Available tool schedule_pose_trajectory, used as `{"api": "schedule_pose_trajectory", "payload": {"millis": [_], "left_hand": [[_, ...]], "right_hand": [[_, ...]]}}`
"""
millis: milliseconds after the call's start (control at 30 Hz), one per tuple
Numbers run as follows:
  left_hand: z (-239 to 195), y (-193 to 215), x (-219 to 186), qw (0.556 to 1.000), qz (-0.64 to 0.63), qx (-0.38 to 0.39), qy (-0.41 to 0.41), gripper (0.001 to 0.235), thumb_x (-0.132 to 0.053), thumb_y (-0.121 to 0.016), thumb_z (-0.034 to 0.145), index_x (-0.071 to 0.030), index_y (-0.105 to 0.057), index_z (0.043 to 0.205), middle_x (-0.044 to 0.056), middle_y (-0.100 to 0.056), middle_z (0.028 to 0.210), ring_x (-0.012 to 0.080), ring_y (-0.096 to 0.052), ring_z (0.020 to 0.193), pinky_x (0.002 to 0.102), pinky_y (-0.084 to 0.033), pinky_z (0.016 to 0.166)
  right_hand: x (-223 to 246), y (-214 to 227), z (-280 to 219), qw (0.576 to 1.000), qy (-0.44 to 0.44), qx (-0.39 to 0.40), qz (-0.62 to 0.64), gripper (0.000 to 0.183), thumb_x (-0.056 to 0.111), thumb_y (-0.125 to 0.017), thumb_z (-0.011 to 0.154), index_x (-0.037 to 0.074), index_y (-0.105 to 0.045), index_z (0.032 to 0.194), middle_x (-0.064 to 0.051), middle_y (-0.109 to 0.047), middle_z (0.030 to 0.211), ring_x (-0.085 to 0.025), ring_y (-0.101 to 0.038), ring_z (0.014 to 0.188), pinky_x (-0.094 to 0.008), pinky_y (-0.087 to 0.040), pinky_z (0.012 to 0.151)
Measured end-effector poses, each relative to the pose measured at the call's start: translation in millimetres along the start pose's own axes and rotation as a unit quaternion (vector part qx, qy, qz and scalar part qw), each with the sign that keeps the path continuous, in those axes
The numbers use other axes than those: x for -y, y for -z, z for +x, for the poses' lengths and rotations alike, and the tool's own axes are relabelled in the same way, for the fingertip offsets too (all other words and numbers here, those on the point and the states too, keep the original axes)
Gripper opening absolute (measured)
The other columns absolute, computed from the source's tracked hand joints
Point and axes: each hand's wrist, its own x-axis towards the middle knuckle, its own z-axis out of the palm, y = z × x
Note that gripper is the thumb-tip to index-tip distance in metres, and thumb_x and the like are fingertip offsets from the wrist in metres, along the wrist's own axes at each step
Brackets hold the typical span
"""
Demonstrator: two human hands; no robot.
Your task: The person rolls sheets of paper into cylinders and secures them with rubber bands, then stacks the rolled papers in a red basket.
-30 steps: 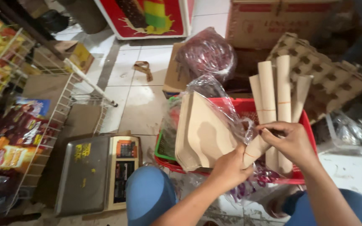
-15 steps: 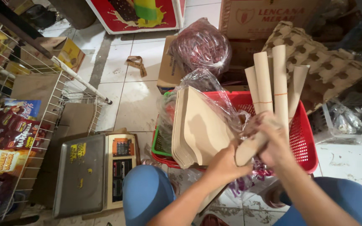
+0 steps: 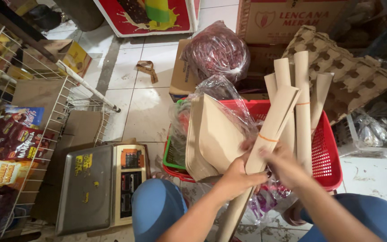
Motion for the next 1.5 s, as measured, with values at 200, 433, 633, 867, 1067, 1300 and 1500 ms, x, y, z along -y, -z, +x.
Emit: {"api": "schedule_pose_trajectory", "payload": {"millis": [200,433,633,867,1067,1300,1500], "left_hand": [[1,-10,26,0.996,0.016,0.067,0.048,0.055,-0.008,-0.076,0.087,0.002,-0.056,0.137,0.005,-0.068,0.092,0.0115,-0.064,0.069,0.028,-0.054,0.059],[-3,1,27,0.995,-0.054,0.076,0.019,0.042,-0.009,-0.073,0.093,0.007,-0.057,0.127,0.008,-0.068,0.089,0.0126,-0.064,0.065,0.029,-0.053,0.056],[-2,-11,17,0.993,-0.066,0.09,0.037,0.049,-0.01,-0.074,0.091,0.002,-0.056,0.135,0.006,-0.066,0.091,0.0119,-0.063,0.064,0.028,-0.053,0.057],[-2,1,8,0.989,-0.036,0.113,0.084,0.058,-0.008,-0.078,0.086,-0.002,-0.049,0.135,0.01,-0.069,0.102,0.0143,-0.071,0.074,0.029,-0.061,0.072],[-5,-5,18,0.993,-0.031,0.085,0.08,0.051,-0.008,-0.073,0.09,0.0,-0.052,0.136,0.01,-0.065,0.097,0.0121,-0.061,0.063,0.029,-0.052,0.054],[-2,-1,22,0.995,-0.064,0.058,0.057,0.048,-0.008,-0.073,0.091,-0.003,-0.054,0.135,0.007,-0.067,0.095,0.0105,-0.062,0.067,0.027,-0.053,0.058],[-9,-6,13,0.995,0.004,0.082,0.053,0.053,-0.009,-0.073,0.089,-0.003,-0.054,0.137,0.004,-0.066,0.099,0.0094,-0.062,0.073,0.028,-0.054,0.062]], "right_hand": [[13,42,10,0.957,0.089,0.012,0.277,0.036,0.017,-0.07,0.09,0.003,-0.06,0.121,-0.011,-0.064,0.099,-0.026,-0.062,0.095,-0.052,-0.048,0.112],[-12,21,1,0.992,0.01,0.088,0.088,0.024,0.012,-0.07,0.08,-0.004,-0.061,0.096,-0.015,-0.067,0.124,-0.03,-0.063,0.122,-0.052,-0.047,0.105],[6,52,1,0.964,-0.021,-0.092,0.249,0.023,0.022,-0.07,0.088,0.009,-0.06,0.104,-0.013,-0.06,0.095,-0.035,-0.066,0.092,-0.062,-0.049,0.094],[-5,52,3,0.986,-0.013,-0.086,0.141,0.027,0.005,-0.053,0.085,0.002,-0.06,0.111,-0.019,-0.064,0.097,-0.031,-0.067,0.091,-0.05,-0.051,0.103],[-7,55,11,0.946,-0.063,-0.121,0.295,0.031,0.021,-0.054,0.092,-0.003,-0.057,0.113,-0.029,-0.065,0.101,-0.029,-0.065,0.084,-0.047,-0.06,0.077],[0,38,4,0.967,0.007,0.059,0.247,0.052,0.02,-0.069,0.083,0.01,-0.055,0.132,-0.013,-0.069,0.118,-0.032,-0.064,0.113,-0.056,-0.054,0.096],[-2,52,5,0.978,-0.017,-0.048,0.203,0.039,0.01,-0.072,0.083,0.005,-0.055,0.117,-0.017,-0.064,0.104,-0.031,-0.062,0.099,-0.054,-0.049,0.1]]}}
